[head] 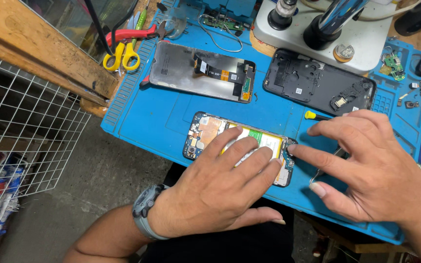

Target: The person disassembles and repairs a mobile phone by hand on a blue work mat, removing the midframe and components using tweezers and picking tools, and then inspecting the circuit board.

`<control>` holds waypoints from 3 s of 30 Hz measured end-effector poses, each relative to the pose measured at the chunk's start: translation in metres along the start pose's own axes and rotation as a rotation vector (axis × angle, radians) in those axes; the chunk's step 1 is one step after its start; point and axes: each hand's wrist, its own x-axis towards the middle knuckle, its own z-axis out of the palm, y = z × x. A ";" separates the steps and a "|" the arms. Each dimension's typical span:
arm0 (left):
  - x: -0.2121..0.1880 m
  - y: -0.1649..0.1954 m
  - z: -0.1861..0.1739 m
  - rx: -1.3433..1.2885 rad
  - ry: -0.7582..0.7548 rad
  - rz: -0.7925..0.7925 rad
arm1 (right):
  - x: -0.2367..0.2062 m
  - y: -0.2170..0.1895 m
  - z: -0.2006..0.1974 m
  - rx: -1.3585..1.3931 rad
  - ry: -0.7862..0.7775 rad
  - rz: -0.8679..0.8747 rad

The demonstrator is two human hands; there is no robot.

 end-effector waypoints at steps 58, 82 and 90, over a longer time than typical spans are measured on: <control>-0.002 -0.005 0.019 0.051 -0.022 -0.087 | 0.026 -0.007 0.014 -0.105 0.066 0.075; 0.003 -0.005 0.023 0.080 -0.044 -0.073 | 0.028 0.001 0.010 0.011 0.043 -0.056; 0.003 -0.005 0.023 0.085 -0.056 -0.076 | 0.032 -0.005 0.009 0.143 0.099 -0.017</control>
